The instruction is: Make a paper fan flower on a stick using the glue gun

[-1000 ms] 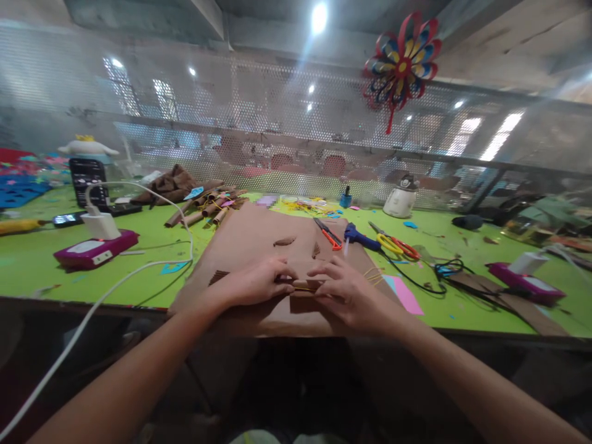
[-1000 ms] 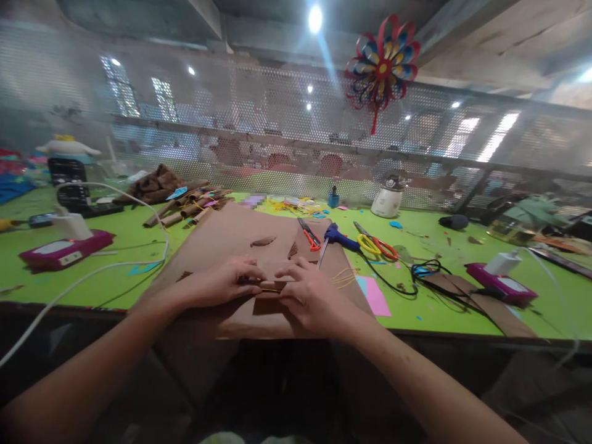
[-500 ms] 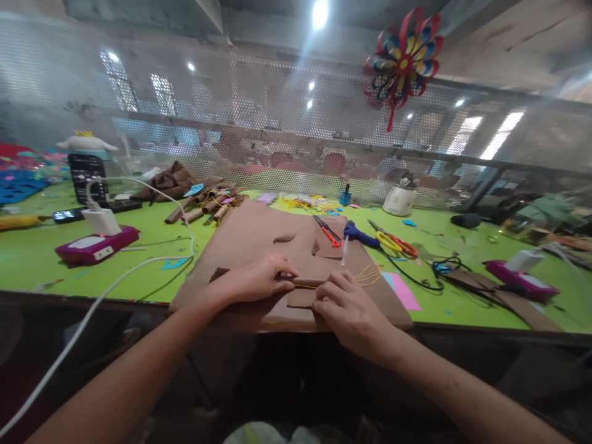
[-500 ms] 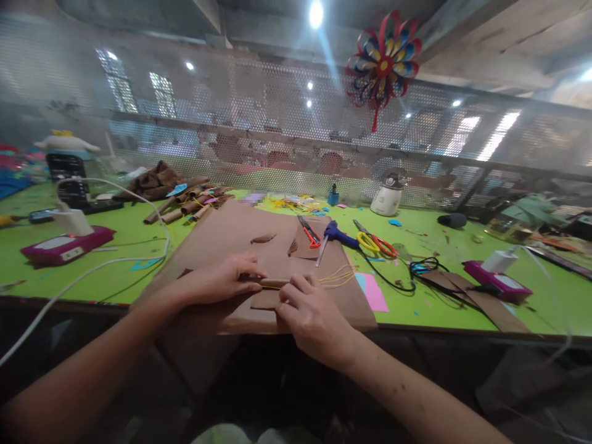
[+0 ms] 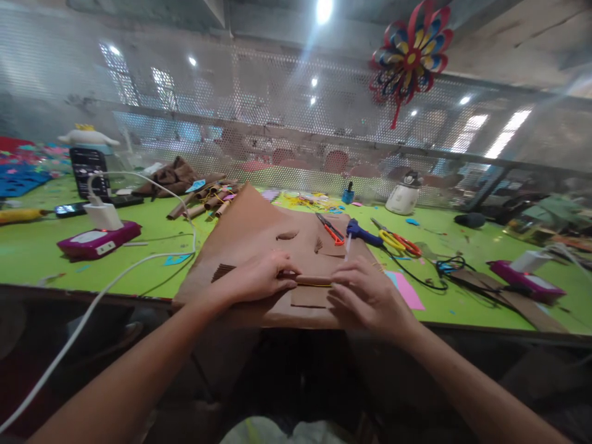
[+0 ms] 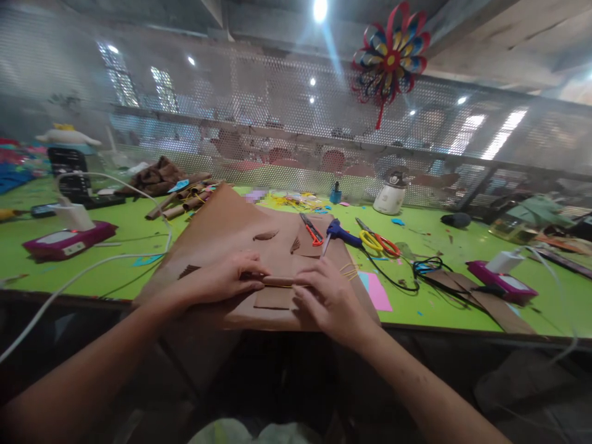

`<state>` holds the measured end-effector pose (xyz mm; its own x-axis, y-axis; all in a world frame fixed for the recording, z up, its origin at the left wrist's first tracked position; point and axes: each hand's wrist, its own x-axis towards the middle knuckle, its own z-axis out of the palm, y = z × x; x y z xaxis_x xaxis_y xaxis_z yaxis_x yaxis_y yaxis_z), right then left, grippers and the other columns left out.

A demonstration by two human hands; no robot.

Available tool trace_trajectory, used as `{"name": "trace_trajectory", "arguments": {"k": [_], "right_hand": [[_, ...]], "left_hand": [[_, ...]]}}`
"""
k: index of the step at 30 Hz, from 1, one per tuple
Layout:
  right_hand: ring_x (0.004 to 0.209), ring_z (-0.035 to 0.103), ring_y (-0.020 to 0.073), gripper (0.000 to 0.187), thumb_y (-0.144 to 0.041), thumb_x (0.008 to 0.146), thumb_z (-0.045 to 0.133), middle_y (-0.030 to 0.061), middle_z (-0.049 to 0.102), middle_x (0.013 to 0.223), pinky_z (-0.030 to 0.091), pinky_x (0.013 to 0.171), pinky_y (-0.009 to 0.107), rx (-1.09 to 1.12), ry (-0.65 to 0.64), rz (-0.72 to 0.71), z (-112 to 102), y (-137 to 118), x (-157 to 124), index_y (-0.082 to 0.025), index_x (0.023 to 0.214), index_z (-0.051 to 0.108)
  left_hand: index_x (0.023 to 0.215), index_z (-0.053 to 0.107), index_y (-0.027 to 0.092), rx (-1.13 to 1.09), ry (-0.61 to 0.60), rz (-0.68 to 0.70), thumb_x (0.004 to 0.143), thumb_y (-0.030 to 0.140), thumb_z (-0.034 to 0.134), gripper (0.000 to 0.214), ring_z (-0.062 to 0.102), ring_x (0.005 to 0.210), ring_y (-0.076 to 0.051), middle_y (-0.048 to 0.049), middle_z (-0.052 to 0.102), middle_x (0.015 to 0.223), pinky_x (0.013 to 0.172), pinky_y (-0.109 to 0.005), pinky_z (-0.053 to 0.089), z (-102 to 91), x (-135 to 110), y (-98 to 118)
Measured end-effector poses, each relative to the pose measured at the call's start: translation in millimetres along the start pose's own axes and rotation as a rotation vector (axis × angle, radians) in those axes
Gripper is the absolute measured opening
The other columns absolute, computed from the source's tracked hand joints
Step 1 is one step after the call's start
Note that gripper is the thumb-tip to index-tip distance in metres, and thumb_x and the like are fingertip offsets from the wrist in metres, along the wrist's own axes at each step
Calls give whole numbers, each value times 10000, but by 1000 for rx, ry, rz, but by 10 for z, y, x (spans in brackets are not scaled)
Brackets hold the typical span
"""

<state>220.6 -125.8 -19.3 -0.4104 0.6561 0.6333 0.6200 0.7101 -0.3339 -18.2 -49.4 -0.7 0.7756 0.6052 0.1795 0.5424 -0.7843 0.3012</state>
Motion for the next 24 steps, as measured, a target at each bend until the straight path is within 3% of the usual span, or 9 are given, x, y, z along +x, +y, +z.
{"name": "trace_trajectory", "arguments": {"k": [7, 11, 14, 18, 21, 24], "right_hand": [[941, 531, 219, 139, -211, 871, 519, 88, 604, 953, 425, 833, 409, -180, -143, 71, -156, 298, -174, -179, 781, 619], [831, 548, 190, 193, -237, 879, 513, 68, 613, 855, 429, 799, 380, -172, -29, 137, -206, 381, -243, -181, 714, 596], [832, 556, 194, 142, -239, 874, 521, 73, 620, 866, 434, 783, 371, -171, 56, 144, -243, 401, -205, -184, 785, 616], [878, 544, 200, 90, -209, 870, 527, 79, 618, 912, 437, 794, 371, -123, 31, 54, -209, 229, -62, -191, 892, 613], [928, 504, 211, 129, -221, 864, 544, 89, 600, 974, 425, 831, 386, -125, -150, -85, -103, -23, 58, -189, 972, 608], [896, 465, 218, 109, -204, 875, 520, 94, 589, 914, 413, 812, 392, -235, -270, -154, 39, -205, 137, -169, 878, 624]], "left_hand": [[961, 692, 210, 5, 5, -8, 861, 335, 511, 242, 549, 829, -164, -48, 602, 898, 721, -249, 397, -22, -5, 41], [959, 694, 213, 23, 23, -17, 856, 351, 519, 246, 545, 876, -177, -53, 593, 922, 759, -261, 402, -21, -8, 46], [959, 695, 214, 33, 35, -18, 852, 357, 528, 244, 542, 887, -179, -51, 587, 924, 771, -260, 401, -2, -8, 31], [938, 699, 207, 33, 47, -2, 856, 350, 528, 237, 543, 871, -169, -51, 586, 927, 752, -246, 396, 16, -11, 17], [953, 699, 216, 33, 39, -2, 861, 351, 521, 242, 545, 864, -166, -45, 593, 910, 748, -244, 393, 18, -16, 17], [1002, 693, 237, 28, 25, -8, 864, 353, 517, 252, 550, 861, -161, -40, 603, 923, 745, -241, 392, 2, -12, 26]]}}
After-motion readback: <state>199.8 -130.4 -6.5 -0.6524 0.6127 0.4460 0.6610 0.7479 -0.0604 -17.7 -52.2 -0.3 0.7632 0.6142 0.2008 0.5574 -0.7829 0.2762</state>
